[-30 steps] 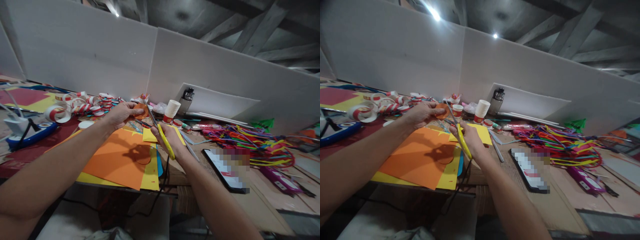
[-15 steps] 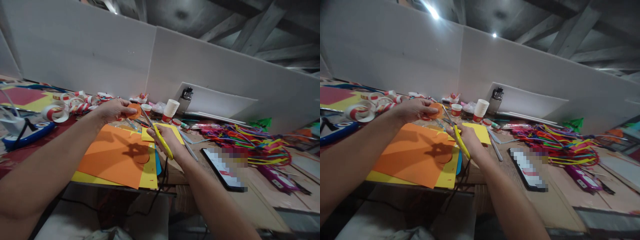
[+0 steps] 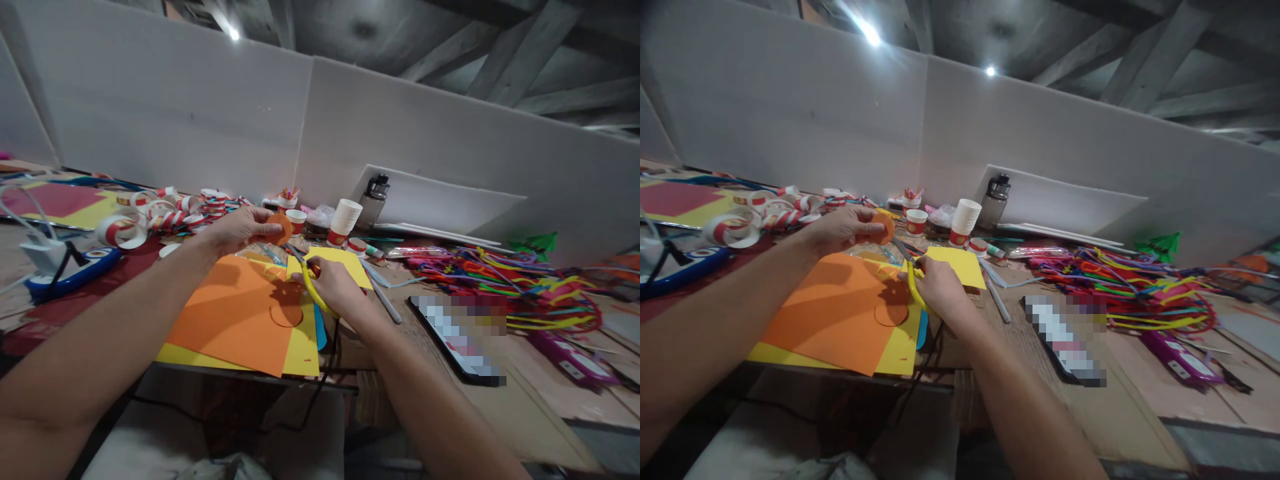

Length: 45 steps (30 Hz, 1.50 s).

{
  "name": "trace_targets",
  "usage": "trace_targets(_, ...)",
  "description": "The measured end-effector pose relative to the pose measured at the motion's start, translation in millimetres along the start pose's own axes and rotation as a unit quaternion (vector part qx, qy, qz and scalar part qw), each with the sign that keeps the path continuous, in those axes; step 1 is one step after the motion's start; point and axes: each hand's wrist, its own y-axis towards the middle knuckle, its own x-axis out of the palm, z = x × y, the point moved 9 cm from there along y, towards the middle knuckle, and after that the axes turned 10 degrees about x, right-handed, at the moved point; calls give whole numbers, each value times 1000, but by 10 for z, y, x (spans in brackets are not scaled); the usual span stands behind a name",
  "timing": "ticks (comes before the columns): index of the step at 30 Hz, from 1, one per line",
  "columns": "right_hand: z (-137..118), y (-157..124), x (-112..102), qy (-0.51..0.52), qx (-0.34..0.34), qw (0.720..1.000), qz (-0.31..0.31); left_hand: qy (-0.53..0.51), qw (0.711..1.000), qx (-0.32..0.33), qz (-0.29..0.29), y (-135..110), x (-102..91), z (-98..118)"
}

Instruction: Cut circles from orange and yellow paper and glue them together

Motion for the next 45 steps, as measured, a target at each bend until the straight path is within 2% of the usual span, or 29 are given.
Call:
trace_targets(6,-62,-2,-142,137,-76,987,21,-5,1000,5,-17,-1,33,18)
trace_targets(13,-205,-109,-140,154,-116,981,-11,15,998,-3,-58,-33,139,49)
trace_targets(24,-180,-105,-140,138,-95,986,2,44,997,-8,-61,-38,143,45)
trace_targets(33,-189,-103,-164,119,-121,985,31,56,997,-12,-55,-40,125,43)
trace_targets(45,-166,-93,-126,133,-89,987,15,58,995,-21,-73,-73,174,56)
